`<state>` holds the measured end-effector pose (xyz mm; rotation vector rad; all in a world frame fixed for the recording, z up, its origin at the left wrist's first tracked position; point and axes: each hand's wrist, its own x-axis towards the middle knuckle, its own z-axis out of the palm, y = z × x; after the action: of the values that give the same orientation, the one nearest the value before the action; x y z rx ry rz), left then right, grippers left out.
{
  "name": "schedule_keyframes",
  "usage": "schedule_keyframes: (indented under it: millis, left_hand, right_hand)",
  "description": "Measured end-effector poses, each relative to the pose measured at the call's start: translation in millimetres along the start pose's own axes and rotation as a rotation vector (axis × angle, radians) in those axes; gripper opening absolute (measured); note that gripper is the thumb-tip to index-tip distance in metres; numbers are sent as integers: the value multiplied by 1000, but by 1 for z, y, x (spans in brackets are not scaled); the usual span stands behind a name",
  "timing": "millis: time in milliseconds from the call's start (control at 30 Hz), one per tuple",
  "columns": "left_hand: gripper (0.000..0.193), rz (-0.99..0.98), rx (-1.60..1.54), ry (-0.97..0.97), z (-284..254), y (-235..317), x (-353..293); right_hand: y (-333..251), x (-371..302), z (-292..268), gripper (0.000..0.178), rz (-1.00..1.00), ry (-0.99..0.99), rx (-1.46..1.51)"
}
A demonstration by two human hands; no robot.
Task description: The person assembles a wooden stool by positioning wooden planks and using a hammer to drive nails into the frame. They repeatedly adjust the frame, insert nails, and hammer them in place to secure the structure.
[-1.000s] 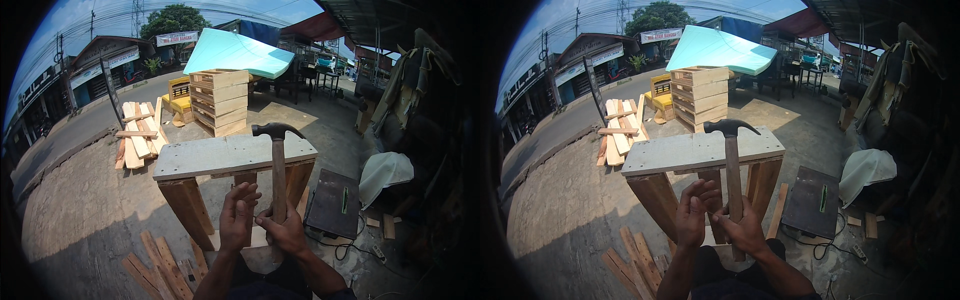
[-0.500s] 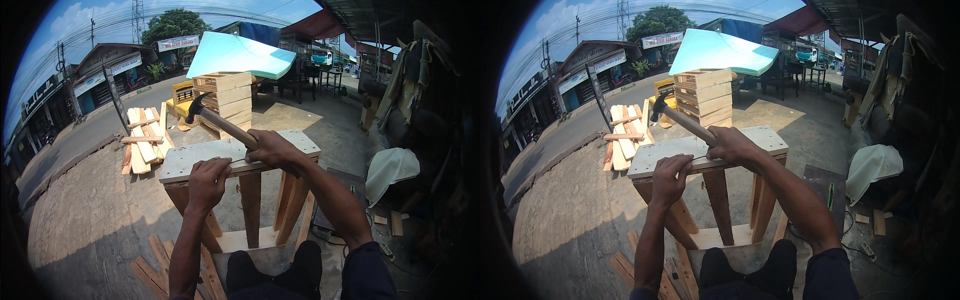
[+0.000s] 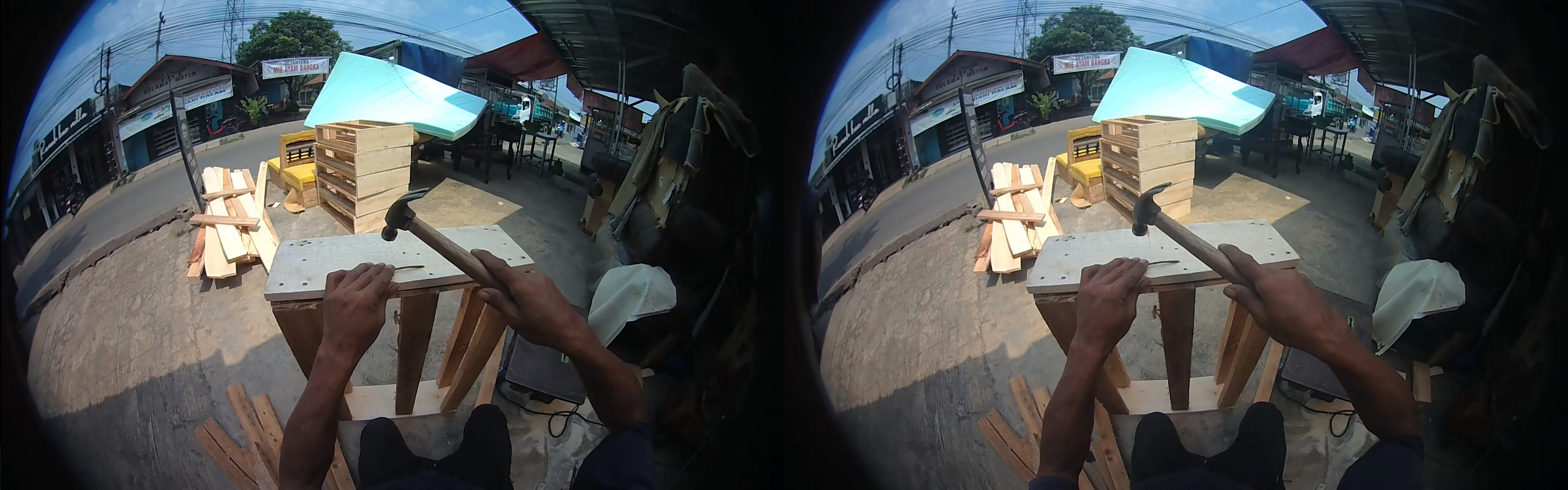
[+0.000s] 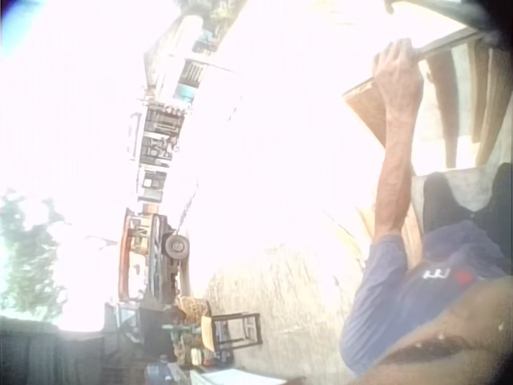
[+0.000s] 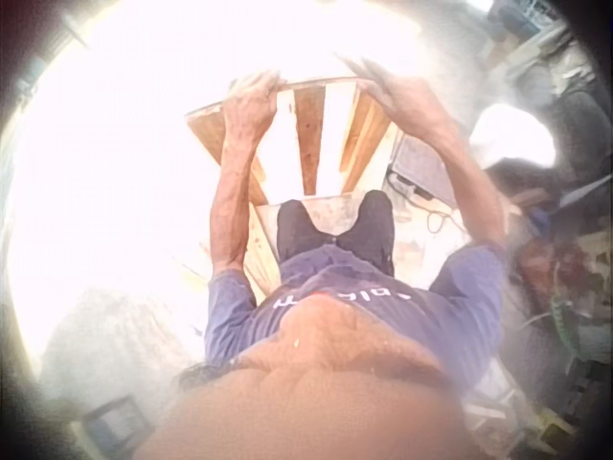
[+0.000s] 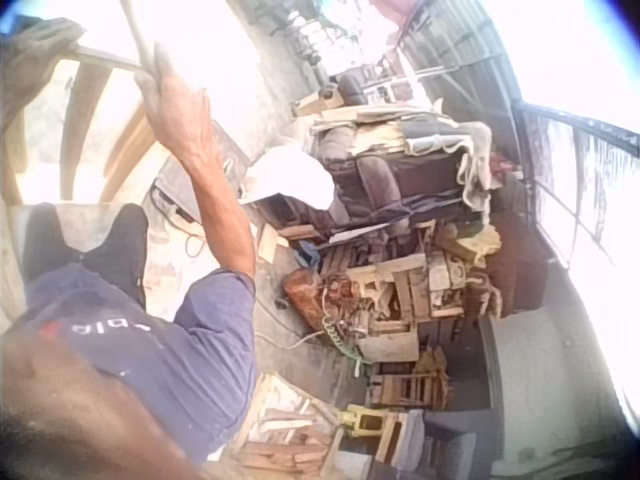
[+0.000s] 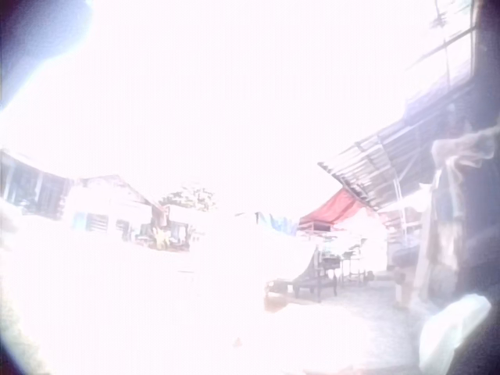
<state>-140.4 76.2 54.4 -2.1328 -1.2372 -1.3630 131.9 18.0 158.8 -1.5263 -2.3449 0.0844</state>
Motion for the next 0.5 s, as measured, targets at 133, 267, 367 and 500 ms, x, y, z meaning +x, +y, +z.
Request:
schedule_keyframes:
  millis: [133,267,367,500]
  left_hand:
    - [24,-14,-22,-48,-1,0,1]
    - [25,-22,-22,-80,-3,1,2]
    - [25,-33,-27,-94,-4,2,2]
    - [24,-45,-43,-90,-4,4,2]
  right_hand:
    - [-1,-28,-12,60,-17,15,-51]
    - [-4,-31,-17,60,36,18,-72]
    - [-1,-28,-14,61,9,-9,-106]
    - [5,-27,-9,61,6,274,178]
